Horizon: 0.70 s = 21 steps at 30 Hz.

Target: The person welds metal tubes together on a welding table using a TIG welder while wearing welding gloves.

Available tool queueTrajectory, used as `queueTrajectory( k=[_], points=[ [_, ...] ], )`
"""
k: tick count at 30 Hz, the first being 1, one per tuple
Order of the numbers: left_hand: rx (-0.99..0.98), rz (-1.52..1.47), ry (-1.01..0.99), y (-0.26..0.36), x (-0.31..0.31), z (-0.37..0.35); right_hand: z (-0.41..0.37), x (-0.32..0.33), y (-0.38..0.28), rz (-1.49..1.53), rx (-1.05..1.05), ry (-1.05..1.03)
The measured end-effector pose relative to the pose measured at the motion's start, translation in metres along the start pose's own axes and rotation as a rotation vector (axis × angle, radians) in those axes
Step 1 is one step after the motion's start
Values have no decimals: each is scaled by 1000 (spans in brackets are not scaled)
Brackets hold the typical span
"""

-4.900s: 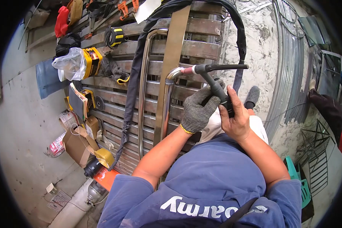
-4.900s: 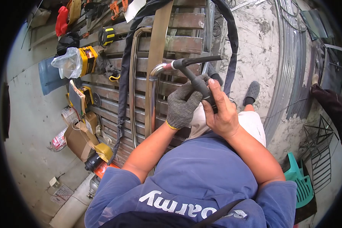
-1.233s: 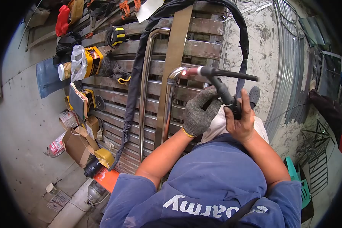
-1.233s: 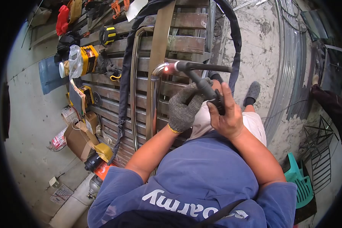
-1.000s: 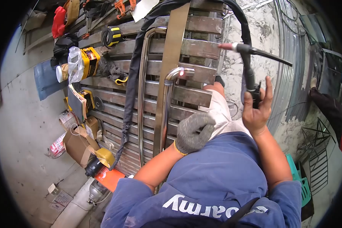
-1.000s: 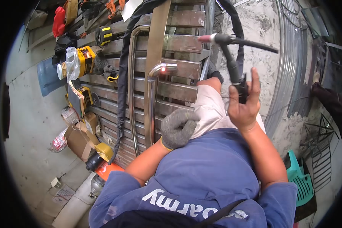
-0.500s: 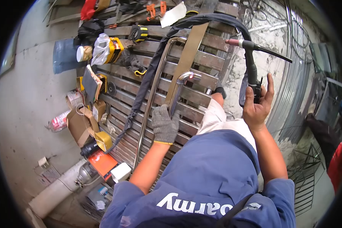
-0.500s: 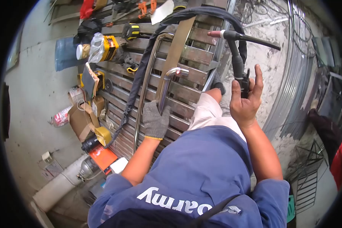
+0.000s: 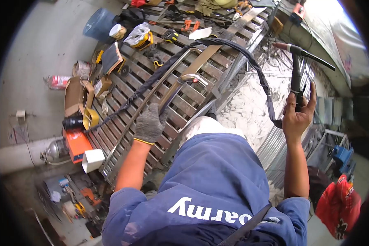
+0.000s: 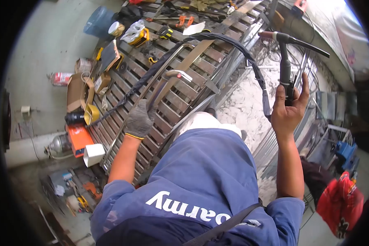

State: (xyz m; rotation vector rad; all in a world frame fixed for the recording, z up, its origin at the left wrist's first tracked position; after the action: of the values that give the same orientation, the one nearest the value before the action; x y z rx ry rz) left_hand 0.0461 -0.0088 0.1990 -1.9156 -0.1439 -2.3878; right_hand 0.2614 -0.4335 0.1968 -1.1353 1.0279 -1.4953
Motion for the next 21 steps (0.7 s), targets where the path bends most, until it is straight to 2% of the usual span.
queueTrajectory(
  k=[3, 10, 15, 19, 21],
  points=[
    [-60, 55, 135, 5, 46, -16, 0, 8, -8, -32, 7, -42],
    [-14, 279, 414, 26, 130, -52, -7, -4, -33, 29, 15, -214],
    [57, 301, 429, 23, 167, -74, -5, -31, -68, 64, 63, -259],
    [43, 83, 398, 10, 193, -66, -3, -49, -102, 22, 84, -274],
    [53, -127, 291, -4, 204, -58, 2, -60, -108, 48, 98, -271]
  ],
)
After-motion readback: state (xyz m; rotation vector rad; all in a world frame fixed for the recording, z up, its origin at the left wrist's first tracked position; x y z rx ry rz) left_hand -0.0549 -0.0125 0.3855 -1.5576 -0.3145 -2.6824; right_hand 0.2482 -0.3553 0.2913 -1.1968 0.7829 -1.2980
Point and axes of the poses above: each hand's wrist, its own z-axis towards the middle knuckle, its own x-axis out of the back of the hand, y = z × x, the point moved 2 cm from there along z, towards the middle knuckle, and after that the axes turned 5 degrees about -x, right-handed, at the moved point
